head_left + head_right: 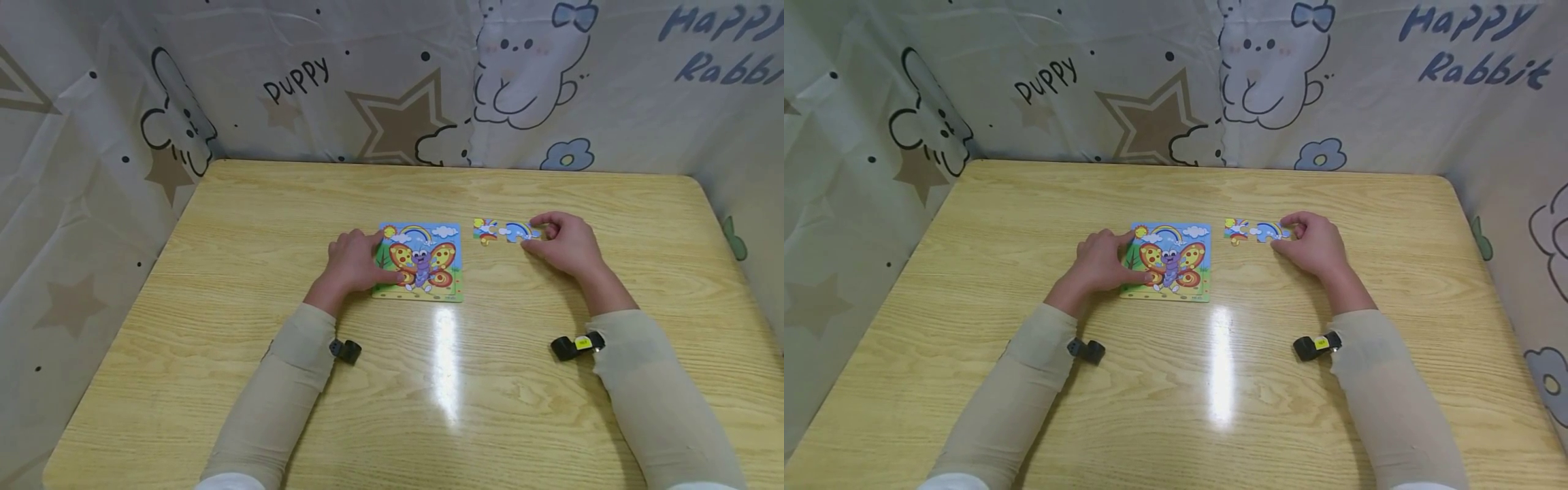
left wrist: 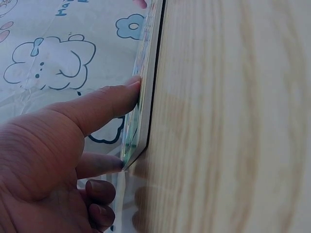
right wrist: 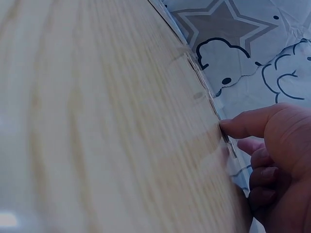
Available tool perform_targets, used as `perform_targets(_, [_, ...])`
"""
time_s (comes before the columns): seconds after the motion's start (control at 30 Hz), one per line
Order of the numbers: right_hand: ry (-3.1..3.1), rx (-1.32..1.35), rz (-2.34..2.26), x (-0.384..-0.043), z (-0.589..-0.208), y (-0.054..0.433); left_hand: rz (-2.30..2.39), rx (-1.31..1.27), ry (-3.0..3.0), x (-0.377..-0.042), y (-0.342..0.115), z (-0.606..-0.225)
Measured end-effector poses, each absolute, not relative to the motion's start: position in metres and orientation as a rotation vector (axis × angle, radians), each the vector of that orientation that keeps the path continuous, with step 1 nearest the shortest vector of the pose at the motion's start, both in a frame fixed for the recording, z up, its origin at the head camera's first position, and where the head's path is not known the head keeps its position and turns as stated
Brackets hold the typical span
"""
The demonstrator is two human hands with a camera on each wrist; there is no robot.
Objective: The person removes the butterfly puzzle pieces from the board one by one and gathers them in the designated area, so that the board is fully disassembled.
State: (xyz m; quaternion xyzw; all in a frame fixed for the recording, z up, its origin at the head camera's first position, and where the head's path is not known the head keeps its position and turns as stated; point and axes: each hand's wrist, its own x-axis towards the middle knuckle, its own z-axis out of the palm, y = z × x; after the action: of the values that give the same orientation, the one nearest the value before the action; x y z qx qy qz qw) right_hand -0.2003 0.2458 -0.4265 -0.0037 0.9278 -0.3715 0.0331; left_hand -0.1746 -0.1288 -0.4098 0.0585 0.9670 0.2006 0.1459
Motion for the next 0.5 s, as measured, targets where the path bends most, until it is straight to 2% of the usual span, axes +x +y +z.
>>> perform_targets(0.5, [2.85,0.009,-1.346,-0.186,-0.427,0.226,0.584,0.162,2.775,-0.175,-0.128,-0.409])
